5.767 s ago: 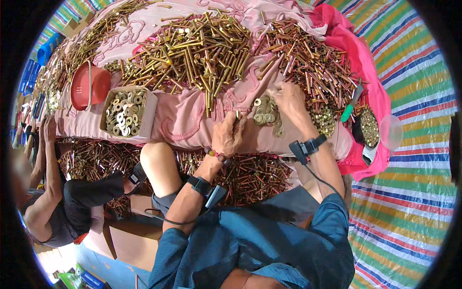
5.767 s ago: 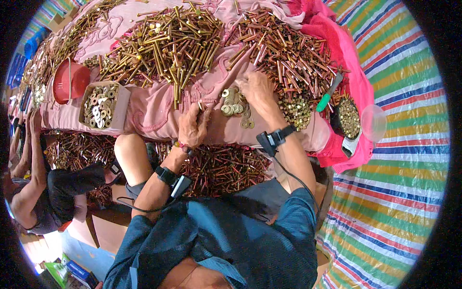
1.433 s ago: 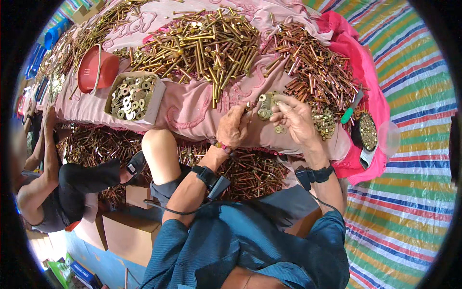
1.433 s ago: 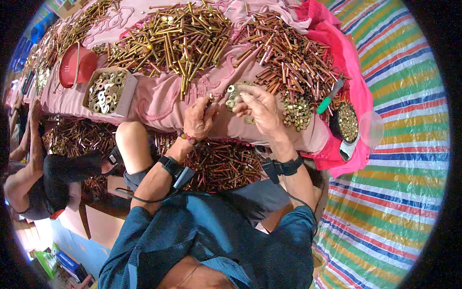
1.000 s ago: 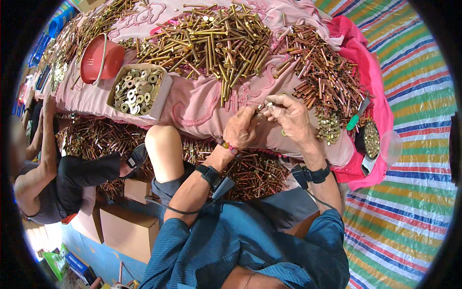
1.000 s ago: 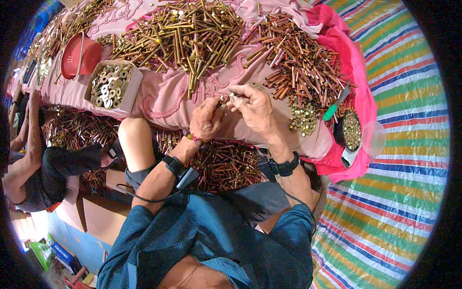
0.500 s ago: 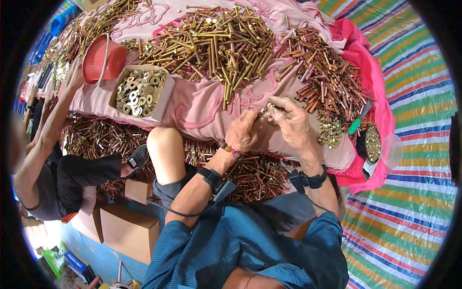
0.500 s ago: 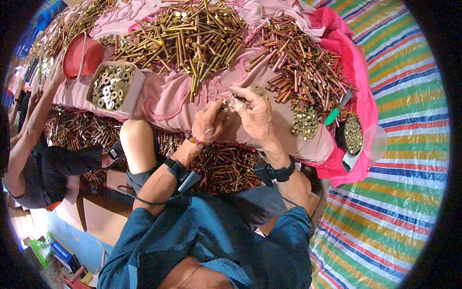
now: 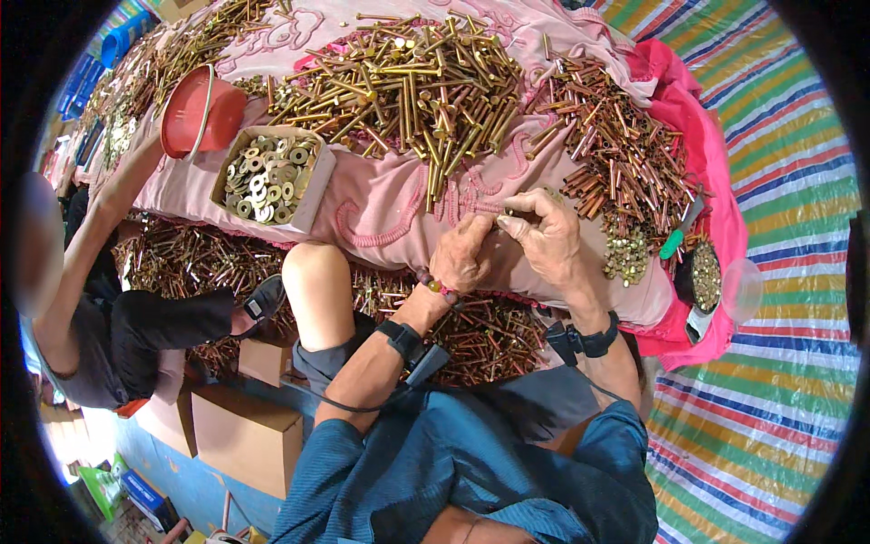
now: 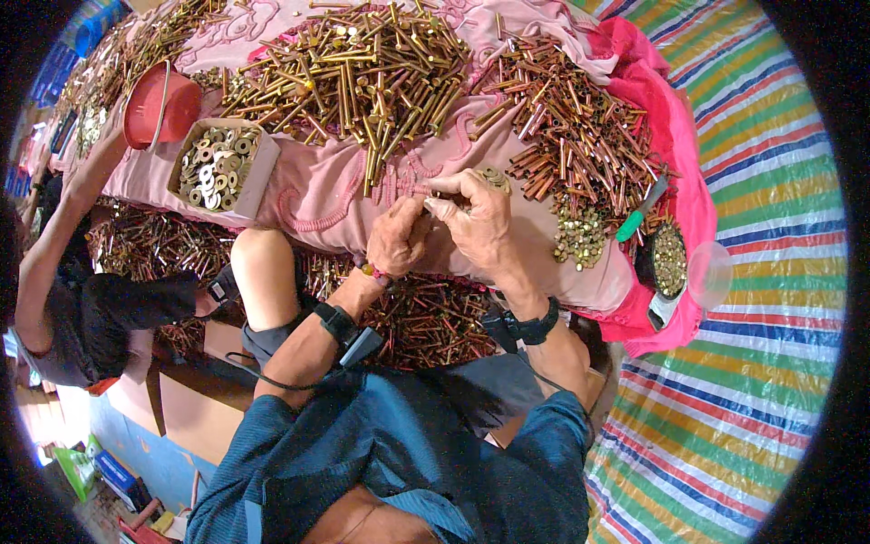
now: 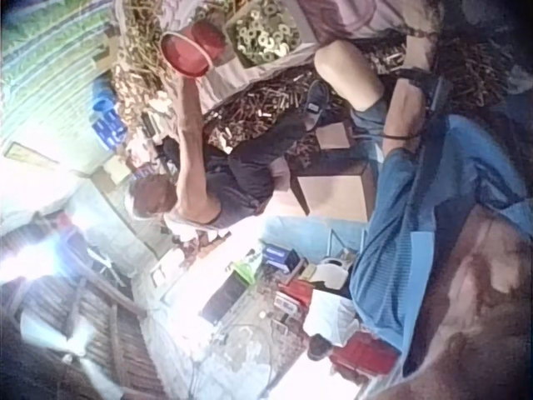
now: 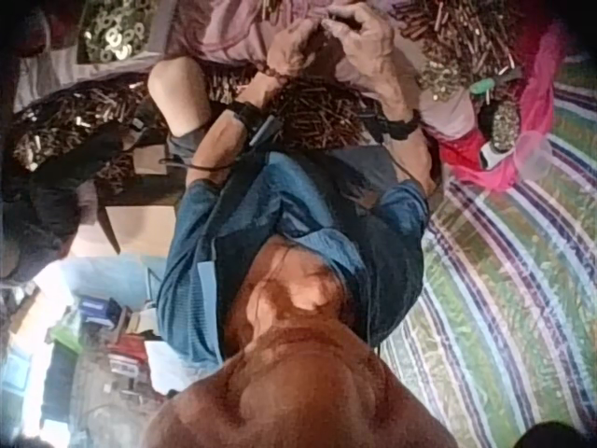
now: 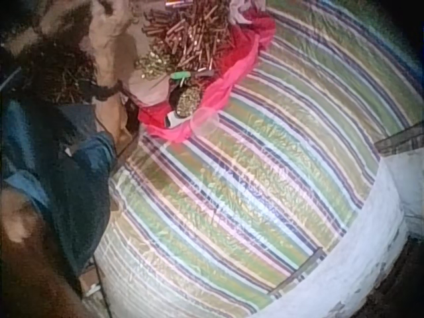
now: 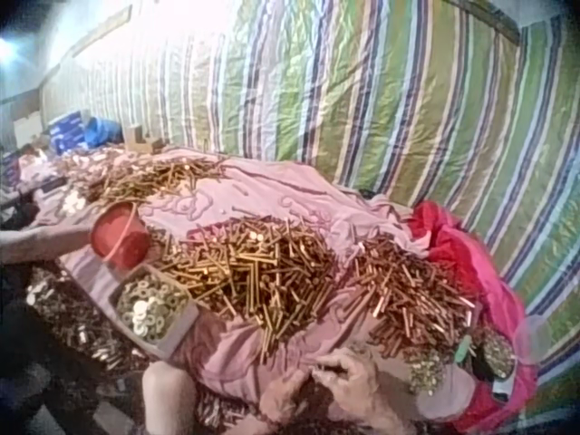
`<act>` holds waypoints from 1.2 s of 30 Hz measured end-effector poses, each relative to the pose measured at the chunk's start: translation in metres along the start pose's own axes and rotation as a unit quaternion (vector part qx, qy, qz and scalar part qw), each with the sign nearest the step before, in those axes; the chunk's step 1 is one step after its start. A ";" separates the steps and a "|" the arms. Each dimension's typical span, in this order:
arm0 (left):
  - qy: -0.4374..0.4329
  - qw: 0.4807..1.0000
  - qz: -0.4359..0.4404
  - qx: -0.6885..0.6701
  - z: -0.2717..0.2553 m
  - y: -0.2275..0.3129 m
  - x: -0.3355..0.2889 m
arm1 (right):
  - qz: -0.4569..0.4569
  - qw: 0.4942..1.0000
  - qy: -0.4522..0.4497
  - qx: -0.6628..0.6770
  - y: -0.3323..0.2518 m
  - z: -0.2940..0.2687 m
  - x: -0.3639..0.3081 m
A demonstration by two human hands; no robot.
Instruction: The person threads metal washers onto bolts by hand, then organizes the assembled bolts into piles and plastic containers.
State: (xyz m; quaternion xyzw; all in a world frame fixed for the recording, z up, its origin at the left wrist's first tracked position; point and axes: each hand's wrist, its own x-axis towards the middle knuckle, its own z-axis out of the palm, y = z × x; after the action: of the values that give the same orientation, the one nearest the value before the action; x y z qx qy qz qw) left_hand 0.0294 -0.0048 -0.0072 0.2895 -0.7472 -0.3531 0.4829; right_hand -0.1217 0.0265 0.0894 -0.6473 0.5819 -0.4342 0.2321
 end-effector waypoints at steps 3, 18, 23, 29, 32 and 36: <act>-0.012 1.000 -0.005 0.015 0.001 -0.003 -0.002 | 0.063 0.998 -0.001 0.024 0.009 0.002 -0.001; -0.009 1.000 0.012 0.012 0.004 -0.009 -0.003 | 0.076 0.997 -0.008 -0.006 0.007 0.005 -0.004; -0.021 1.000 -0.008 0.012 0.002 -0.010 -0.005 | 0.068 0.997 0.021 0.041 0.004 0.007 -0.006; -0.008 1.000 0.025 0.012 0.004 -0.014 -0.005 | 0.044 0.998 -0.001 -0.033 0.007 0.007 -0.004; -0.032 0.999 -0.023 0.017 0.003 -0.010 -0.004 | 0.106 0.993 0.023 0.052 0.004 0.012 -0.007; -0.041 0.998 -0.030 0.031 0.000 -0.006 -0.003 | -0.044 0.998 0.046 -0.020 0.008 0.012 -0.005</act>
State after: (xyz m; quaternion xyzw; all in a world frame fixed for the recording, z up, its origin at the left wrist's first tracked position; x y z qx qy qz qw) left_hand 0.0315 -0.0058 -0.0133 0.3121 -0.7676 -0.3560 0.4320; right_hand -0.1161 0.0270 0.0758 -0.6565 0.5713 -0.4615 0.1722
